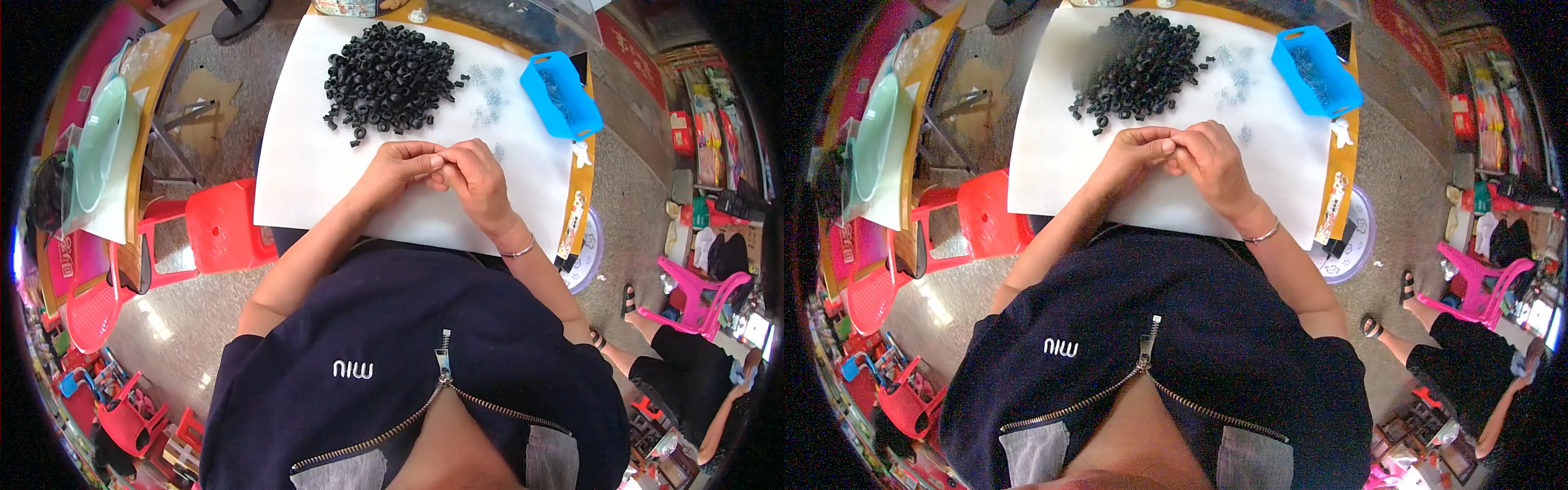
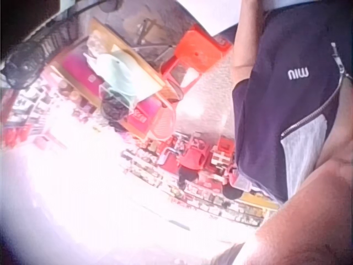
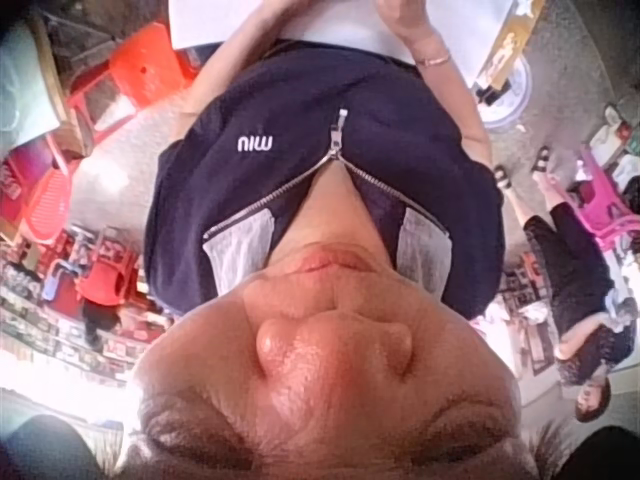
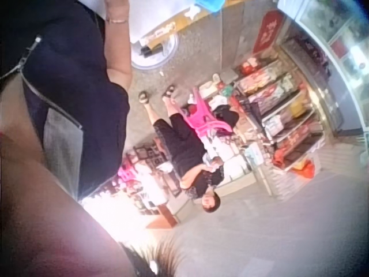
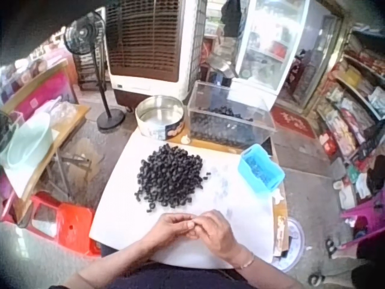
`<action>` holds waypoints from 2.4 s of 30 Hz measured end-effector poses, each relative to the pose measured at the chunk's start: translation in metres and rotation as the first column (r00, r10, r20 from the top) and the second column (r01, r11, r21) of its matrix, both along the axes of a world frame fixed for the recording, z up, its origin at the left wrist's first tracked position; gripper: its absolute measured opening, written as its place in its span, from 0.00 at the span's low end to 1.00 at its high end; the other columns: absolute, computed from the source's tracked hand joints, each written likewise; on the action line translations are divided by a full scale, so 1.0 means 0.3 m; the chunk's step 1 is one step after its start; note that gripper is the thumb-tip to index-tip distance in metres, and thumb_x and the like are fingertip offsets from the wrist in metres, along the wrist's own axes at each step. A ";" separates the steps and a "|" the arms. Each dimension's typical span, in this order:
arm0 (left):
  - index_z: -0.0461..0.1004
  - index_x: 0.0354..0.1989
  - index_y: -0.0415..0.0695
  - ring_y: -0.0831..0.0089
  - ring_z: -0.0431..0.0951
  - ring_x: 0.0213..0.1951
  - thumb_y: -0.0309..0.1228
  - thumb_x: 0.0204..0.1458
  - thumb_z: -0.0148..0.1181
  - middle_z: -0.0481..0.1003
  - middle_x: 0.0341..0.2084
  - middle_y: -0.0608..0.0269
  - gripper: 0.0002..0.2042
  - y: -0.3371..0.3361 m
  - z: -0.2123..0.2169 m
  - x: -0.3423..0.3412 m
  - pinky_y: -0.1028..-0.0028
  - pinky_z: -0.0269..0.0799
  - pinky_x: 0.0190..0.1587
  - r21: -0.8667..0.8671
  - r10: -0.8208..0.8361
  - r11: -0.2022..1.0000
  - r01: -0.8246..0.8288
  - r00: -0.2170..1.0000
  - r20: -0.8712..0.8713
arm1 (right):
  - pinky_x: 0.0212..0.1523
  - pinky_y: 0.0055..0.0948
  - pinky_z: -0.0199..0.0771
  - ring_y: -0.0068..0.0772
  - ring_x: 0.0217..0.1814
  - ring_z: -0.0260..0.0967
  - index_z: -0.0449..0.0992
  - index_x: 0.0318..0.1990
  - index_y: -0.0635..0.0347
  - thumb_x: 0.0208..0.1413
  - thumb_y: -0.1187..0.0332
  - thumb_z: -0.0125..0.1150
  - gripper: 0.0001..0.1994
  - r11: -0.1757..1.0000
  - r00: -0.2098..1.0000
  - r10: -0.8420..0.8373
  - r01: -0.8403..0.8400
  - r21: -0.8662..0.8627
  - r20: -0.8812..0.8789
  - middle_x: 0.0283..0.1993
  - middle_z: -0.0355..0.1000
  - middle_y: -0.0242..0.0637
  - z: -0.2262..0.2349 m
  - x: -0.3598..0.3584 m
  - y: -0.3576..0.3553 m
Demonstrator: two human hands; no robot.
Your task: Assembling small black plastic bead components by hand.
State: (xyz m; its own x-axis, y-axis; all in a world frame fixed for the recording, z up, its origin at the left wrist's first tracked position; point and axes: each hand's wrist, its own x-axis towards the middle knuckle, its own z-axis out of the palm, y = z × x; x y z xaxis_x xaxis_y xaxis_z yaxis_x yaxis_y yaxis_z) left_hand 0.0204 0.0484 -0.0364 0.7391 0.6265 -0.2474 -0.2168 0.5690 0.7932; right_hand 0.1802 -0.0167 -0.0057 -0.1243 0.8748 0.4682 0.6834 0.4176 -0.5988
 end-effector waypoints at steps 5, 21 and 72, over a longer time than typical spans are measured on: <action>0.70 0.47 0.29 0.74 0.77 0.32 0.29 0.57 0.53 0.76 0.33 0.56 0.15 0.011 0.000 -0.013 0.76 0.75 0.39 0.005 -0.081 0.997 0.081 0.997 -0.001 | 0.39 0.35 0.67 0.40 0.37 0.66 0.72 0.37 0.62 0.48 0.77 0.56 0.07 0.996 0.996 -0.030 0.022 -0.082 -0.087 0.32 0.67 0.38 0.008 -0.017 -0.016; 0.69 0.33 0.38 0.79 0.67 0.20 0.33 0.61 0.42 0.67 0.19 0.68 0.12 -0.067 0.078 0.046 0.80 0.62 0.22 0.086 0.085 0.994 -0.070 0.978 -0.190 | 0.26 0.19 0.68 0.23 0.27 0.66 0.72 0.40 0.66 0.63 0.63 0.44 0.14 0.935 0.830 -0.289 0.137 -0.327 -0.477 0.40 0.67 0.38 -0.028 -0.134 0.029; 0.69 0.44 0.39 0.81 0.63 0.24 0.37 0.58 0.51 0.67 0.27 0.68 0.14 0.009 0.020 -0.003 0.81 0.63 0.24 -0.245 0.020 0.969 0.029 0.981 0.195 | 0.39 0.34 0.66 0.39 0.37 0.65 0.76 0.32 0.60 0.46 0.72 0.61 0.05 0.945 0.933 -0.327 0.328 0.019 0.151 0.32 0.71 0.37 -0.058 0.123 0.233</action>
State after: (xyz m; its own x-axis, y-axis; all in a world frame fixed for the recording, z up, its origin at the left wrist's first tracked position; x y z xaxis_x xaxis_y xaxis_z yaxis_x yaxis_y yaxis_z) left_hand 0.0197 0.0510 -0.0304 0.7908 0.5611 -0.2446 -0.3499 0.7423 0.5714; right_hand 0.2172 0.0530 -0.0231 0.1013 0.8818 0.4607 0.8634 0.1521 -0.4810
